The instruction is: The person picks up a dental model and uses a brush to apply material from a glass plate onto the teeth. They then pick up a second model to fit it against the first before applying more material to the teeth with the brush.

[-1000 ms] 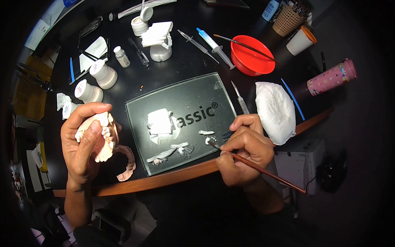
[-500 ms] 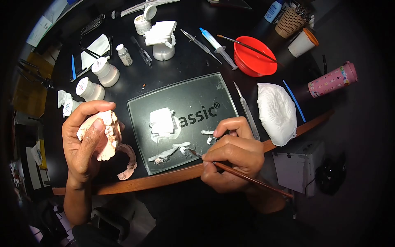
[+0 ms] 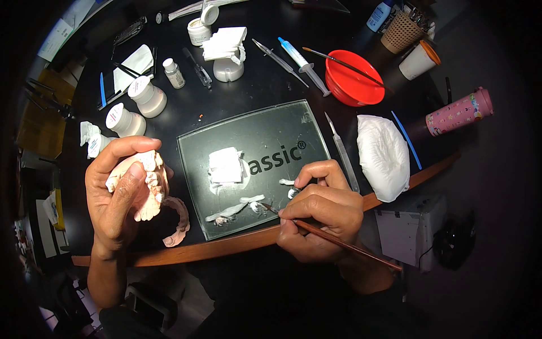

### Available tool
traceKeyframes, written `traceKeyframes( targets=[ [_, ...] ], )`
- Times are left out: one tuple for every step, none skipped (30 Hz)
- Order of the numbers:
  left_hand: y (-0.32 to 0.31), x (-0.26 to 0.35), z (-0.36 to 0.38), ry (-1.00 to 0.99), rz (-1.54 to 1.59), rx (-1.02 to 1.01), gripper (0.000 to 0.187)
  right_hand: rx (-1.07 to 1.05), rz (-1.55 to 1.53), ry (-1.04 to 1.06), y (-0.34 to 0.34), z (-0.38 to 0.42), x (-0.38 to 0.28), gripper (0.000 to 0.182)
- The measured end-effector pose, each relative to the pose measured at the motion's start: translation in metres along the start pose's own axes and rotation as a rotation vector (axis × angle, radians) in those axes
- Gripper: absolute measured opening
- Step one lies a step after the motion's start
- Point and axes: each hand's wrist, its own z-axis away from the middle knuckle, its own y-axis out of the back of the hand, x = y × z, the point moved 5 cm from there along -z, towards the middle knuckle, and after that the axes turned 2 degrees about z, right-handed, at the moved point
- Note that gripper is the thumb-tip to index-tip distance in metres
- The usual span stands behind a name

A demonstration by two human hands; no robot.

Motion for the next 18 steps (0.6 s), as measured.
traceKeyframes(
  targets=[
    [0.0000,0.0000,0.0000,-0.002,-0.003,-0.001,0.035,-0.006,-0.006,0.005,-0.0005,-0.0002,-0.0003,0.013],
    [-0.0004,0.0003,0.0001,0.013,0.030,0.003,0.032,-0.012,-0.013,0.011,-0.0012,-0.0006,-0.0007,0.013],
    [-0.0013,0.0016,0.0002,0.027,0.064,0.008,0.029,-0.018,-0.018,0.017,-0.0016,-0.0010,-0.0010,0.013],
    [-0.0017,0.0020,0.0004,0.041,0.096,0.013,0.027,-0.019,-0.017,0.014,-0.0014,-0.0010,-0.0010,0.014],
    [-0.0014,0.0020,0.0003,0.037,0.093,0.011,0.027,-0.020,-0.017,0.012,-0.0013,-0.0010,-0.0009,0.014],
    [-0.0009,0.0018,0.0001,0.032,0.090,0.010,0.027,-0.021,-0.017,0.010,-0.0012,-0.0011,-0.0007,0.014],
    [-0.0007,0.0017,0.0001,0.028,0.087,0.008,0.027,-0.025,-0.022,0.012,-0.0014,-0.0011,-0.0004,0.014],
    [-0.0009,0.0014,0.0002,0.031,0.096,0.005,0.027,-0.029,-0.027,0.013,-0.0017,-0.0010,-0.0001,0.014],
    [-0.0012,0.0012,0.0004,0.034,0.105,0.001,0.027,-0.033,-0.031,0.014,-0.0020,-0.0008,0.0000,0.014],
    [-0.0015,0.0011,0.0004,0.037,0.114,-0.002,0.027,-0.032,-0.032,0.014,-0.0020,-0.0008,0.0000,0.014],
    [-0.0014,0.0013,0.0003,0.035,0.110,-0.001,0.027,-0.031,-0.033,0.014,-0.0021,-0.0008,0.0000,0.014],
    [-0.0013,0.0015,0.0002,0.033,0.106,0.000,0.027,-0.030,-0.035,0.015,-0.0023,-0.0008,0.0000,0.015],
    [-0.0011,0.0017,0.0001,0.031,0.102,0.002,0.027,-0.034,-0.034,0.012,-0.0023,-0.0010,-0.0004,0.015],
    [-0.0009,0.0014,0.0001,0.030,0.100,0.004,0.027,-0.037,-0.032,0.009,-0.0020,-0.0014,-0.0011,0.015],
    [-0.0009,0.0008,0.0001,0.029,0.098,0.007,0.027,-0.041,-0.031,0.006,-0.0018,-0.0015,-0.0014,0.015],
    [-0.0009,0.0006,0.0000,0.028,0.096,0.008,0.027,-0.045,-0.031,0.007,-0.0019,-0.0013,-0.0015,0.015],
    [-0.0012,0.0007,-0.0001,0.029,0.099,0.007,0.027,-0.048,-0.031,0.008,-0.0018,-0.0011,-0.0015,0.015],
    [-0.0013,0.0008,0.0000,0.029,0.102,0.007,0.027,-0.052,-0.031,0.009,-0.0019,-0.0010,-0.0014,0.016]
  ],
)
